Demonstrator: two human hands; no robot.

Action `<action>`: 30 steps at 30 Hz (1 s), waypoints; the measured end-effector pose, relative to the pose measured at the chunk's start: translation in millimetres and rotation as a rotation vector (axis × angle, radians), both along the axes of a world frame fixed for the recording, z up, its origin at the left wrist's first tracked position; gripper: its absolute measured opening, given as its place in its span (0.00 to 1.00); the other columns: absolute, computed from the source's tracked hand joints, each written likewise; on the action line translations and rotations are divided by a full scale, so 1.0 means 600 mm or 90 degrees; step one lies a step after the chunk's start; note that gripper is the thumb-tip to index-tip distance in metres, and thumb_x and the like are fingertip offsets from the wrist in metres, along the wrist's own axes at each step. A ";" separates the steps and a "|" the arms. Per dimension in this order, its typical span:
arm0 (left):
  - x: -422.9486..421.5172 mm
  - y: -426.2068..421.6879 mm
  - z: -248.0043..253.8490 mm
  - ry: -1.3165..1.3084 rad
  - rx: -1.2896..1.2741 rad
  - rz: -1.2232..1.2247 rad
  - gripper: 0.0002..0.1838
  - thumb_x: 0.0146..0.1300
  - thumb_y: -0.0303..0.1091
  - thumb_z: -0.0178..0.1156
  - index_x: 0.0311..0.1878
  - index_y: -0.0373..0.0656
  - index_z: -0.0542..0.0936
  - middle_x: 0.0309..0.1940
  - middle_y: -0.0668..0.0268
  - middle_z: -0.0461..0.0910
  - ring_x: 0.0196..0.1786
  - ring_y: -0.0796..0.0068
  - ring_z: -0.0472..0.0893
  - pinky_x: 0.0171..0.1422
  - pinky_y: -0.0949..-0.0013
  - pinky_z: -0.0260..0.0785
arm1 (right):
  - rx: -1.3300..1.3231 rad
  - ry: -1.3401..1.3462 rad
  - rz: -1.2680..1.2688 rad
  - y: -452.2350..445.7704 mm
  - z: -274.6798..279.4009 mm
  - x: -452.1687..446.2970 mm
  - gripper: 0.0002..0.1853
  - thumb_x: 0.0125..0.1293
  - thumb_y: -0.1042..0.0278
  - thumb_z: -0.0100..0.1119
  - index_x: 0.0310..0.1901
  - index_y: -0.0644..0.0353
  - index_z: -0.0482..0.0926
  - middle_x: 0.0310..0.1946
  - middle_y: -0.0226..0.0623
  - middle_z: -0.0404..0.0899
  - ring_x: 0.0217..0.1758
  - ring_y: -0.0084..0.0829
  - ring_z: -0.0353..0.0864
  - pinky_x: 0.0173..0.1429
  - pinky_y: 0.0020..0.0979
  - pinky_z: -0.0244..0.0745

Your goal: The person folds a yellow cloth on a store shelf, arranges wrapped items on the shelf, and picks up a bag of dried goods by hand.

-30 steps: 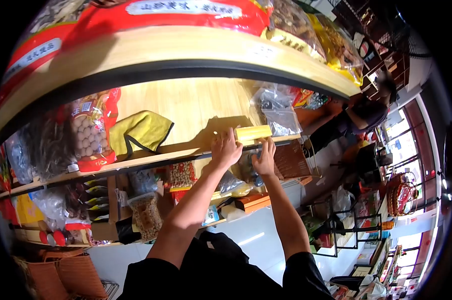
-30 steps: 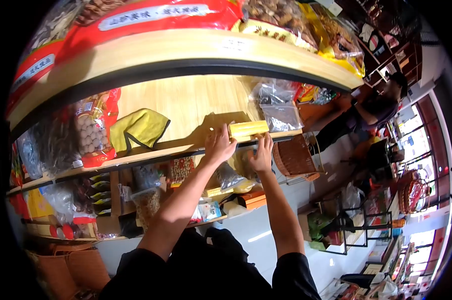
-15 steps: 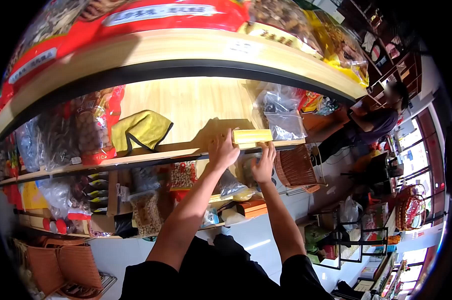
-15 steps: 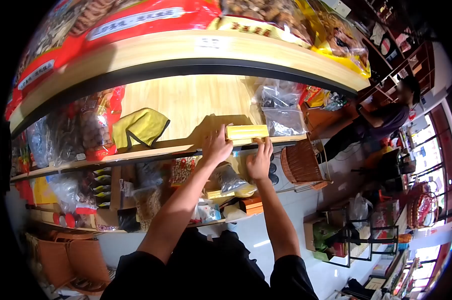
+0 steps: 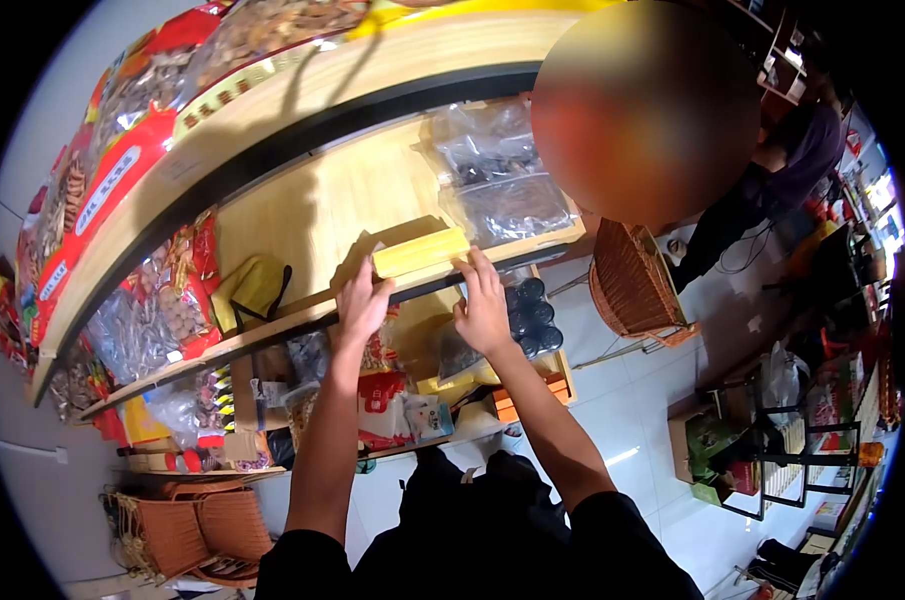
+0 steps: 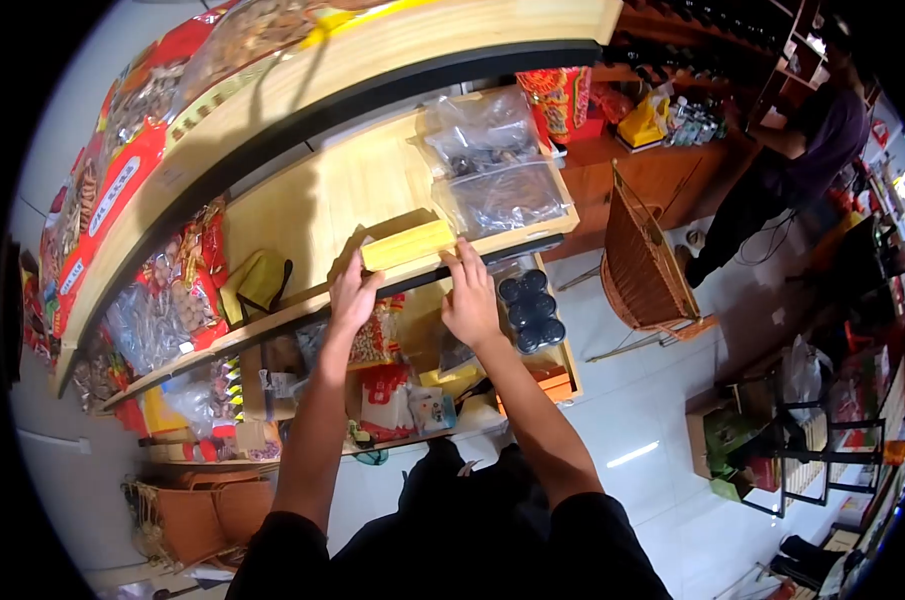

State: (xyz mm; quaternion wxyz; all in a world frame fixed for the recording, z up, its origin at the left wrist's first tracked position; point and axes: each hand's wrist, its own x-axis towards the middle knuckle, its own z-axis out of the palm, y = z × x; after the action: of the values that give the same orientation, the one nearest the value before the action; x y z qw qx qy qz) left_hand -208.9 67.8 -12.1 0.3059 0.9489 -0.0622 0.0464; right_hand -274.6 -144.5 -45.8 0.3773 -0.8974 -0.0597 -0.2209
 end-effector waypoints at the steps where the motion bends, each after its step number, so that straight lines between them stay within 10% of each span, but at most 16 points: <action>1: 0.002 0.002 -0.008 -0.016 -0.040 -0.006 0.34 0.62 0.45 0.62 0.70 0.46 0.67 0.53 0.48 0.81 0.56 0.43 0.78 0.64 0.51 0.66 | -0.026 0.020 0.005 -0.005 0.003 -0.001 0.39 0.50 0.80 0.58 0.68 0.54 0.62 0.74 0.48 0.52 0.77 0.52 0.52 0.75 0.49 0.56; 8: 0.028 0.013 -0.032 0.037 -0.269 -0.045 0.30 0.61 0.33 0.61 0.68 0.44 0.70 0.48 0.59 0.82 0.51 0.67 0.80 0.59 0.66 0.69 | -0.115 0.118 0.052 -0.022 0.029 -0.010 0.42 0.53 0.75 0.61 0.72 0.46 0.57 0.77 0.46 0.46 0.79 0.49 0.48 0.70 0.54 0.62; 30: -0.006 -0.014 0.019 0.011 0.047 -0.003 0.27 0.64 0.51 0.56 0.56 0.39 0.70 0.49 0.53 0.83 0.57 0.52 0.80 0.73 0.46 0.57 | -0.177 0.047 -0.093 0.039 0.022 0.007 0.35 0.52 0.74 0.59 0.65 0.51 0.66 0.73 0.56 0.48 0.73 0.59 0.53 0.67 0.54 0.69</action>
State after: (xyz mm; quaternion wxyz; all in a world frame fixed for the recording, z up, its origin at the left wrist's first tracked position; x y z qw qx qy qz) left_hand -212.5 59.4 -0.6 0.2712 0.9598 -0.0632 0.0351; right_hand -270.6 -121.1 -32.5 0.2344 -0.9504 -0.0100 -0.2042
